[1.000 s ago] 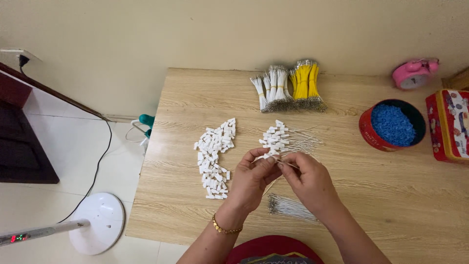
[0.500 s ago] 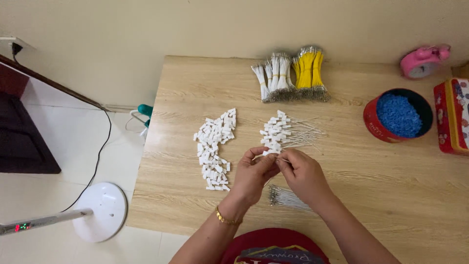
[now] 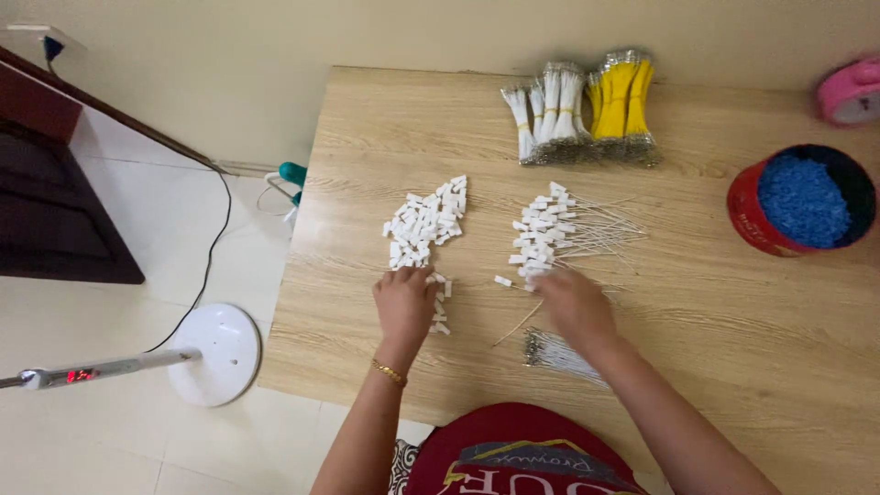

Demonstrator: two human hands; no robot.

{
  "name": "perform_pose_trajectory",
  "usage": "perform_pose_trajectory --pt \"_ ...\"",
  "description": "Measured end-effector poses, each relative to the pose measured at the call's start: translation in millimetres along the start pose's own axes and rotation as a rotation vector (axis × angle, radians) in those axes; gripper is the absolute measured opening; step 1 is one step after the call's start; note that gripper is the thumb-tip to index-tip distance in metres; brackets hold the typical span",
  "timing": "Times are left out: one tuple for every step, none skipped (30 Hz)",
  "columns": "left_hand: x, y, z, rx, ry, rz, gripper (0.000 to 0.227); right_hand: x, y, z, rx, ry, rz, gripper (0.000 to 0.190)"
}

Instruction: Assemble small electrical components by inserting wires into plastic housings.

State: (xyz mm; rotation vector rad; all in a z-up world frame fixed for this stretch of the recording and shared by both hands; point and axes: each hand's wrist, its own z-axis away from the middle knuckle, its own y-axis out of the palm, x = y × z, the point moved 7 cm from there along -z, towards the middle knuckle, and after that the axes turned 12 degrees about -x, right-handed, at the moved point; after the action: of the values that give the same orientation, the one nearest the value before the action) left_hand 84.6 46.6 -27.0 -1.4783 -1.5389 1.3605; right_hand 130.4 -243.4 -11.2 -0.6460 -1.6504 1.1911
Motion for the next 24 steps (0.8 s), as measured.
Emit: perform_pose_trajectory --pt "-6.6 -5.4 -1.0 -0.003 -0.001 -0.003 0.028 18.0 -7.9 4.1 -0.002 -0.003 -0.002 0.031" --pt "-16.6 -10.2 -1.6 0.004 0.05 -0.037 0.031 37.3 -10.9 9.8 0.078 0.041 -0.282 0.03" --pt "-28.5 -13.8 -1.4 0.013 0.102 -0.068 0.034 56.4 -15.5 17.2 0.157 0.087 -0.559 0.031" --pt "-31.2 -9.6 0.9 0.011 0.102 -0.067 0.034 47.9 15.9 24.3 0.156 0.086 -0.558 0.031" --pt "-35.8 -9.0 2.7 -0.043 0.13 -0.056 0.031 50.0 46.6 32.7 0.16 -0.147 -0.298 0.019" --pt "-40.6 -8.6 4.6 -0.097 0.158 -0.046 0.03 51.2 79.7 43.5 0.16 -0.374 -0.034 0.013" --pt "-42.7 -9.2 4.9 -0.1 0.161 -0.046 0.03 57.9 75.9 41.2 0.156 -0.374 -0.034 0.013" --pt "-43.7 -9.8 5.1 -0.102 0.146 -0.068 0.027 65.2 70.9 38.9 0.125 -0.399 0.019 0.009" --pt "-44.9 -10.2 5.0 -0.104 0.133 -0.089 0.025 72.3 65.7 36.6 0.094 -0.422 0.073 0.01" --pt "-43.6 -6.2 6.0 -0.107 0.137 -0.089 0.025 66.3 78.5 36.7 0.089 -0.42 0.074 0.01" --pt "-40.7 -1.5 6.4 -0.099 0.12 -0.109 0.023 61.3 90.5 36.8 0.078 -0.434 0.074 0.012" --pt "-37.8 3.0 6.8 -0.092 0.103 -0.128 0.022 56.5 102.5 36.9 0.067 -0.448 0.075 0.014" --pt "-37.4 5.9 7.2 -0.097 0.107 -0.127 0.022 62.0 91.7 34.1 0.062 -0.447 0.078 0.014" --pt "-37.3 10.4 7.9 -0.077 0.12 -0.126 0.018 68.4 81.6 31.9 0.064 -0.457 0.086 0.016" --pt "-37.4 14.9 8.2 -0.058 0.13 -0.126 0.015 74.5 71.0 29.2 0.067 -0.468 0.096 0.017" --pt "-40.7 6.9 6.9 -0.064 0.132 -0.124 0.015 76.7 60.5 25.5 0.062 -0.469 0.1 0.017" --pt "-46.0 0.0 5.9 -0.058 0.158 -0.11 0.01 75.7 47.0 19.2 0.036 -0.398 0.015 0.021" --pt "-50.9 -6.9 5.1 -0.053 0.185 -0.097 0.008 74.5 34.1 13.1 0.011 -0.327 -0.07 0.025" --pt "-51.5 -8.5 5.8 -0.056 0.181 -0.096 0.008 81.2 9.8 3.3 0.011 -0.331 -0.067 0.025" --pt "-53.0 -10.8 6.4 -0.07 0.187 -0.086 0.008 75.7 -13.4 -9.4 0.03 -0.126 -0.156 0.028" --pt "-56.7 -12.1 4.9 -0.088 0.195 -0.072 0.008 68.3 -37.1 -20.7 0.042 0.08 -0.239 0.03" --pt "-56.4 -15.8 5.9 -0.095 0.193 -0.066 0.008 65.1 -55.8 -23.8 0.038 0.077 -0.232 0.03" --pt "-56.9 -18.8 3.9 -0.106 0.183 -0.074 0.008 59.6 -81.1 -29.7 -0.045 0.095 -0.28 0.025" --pt "-57.6 -22.1 1.8 -0.117 0.173 -0.083 0.008 54.3 -106.8 -34.7 -0.128 0.112 -0.329 0.019"
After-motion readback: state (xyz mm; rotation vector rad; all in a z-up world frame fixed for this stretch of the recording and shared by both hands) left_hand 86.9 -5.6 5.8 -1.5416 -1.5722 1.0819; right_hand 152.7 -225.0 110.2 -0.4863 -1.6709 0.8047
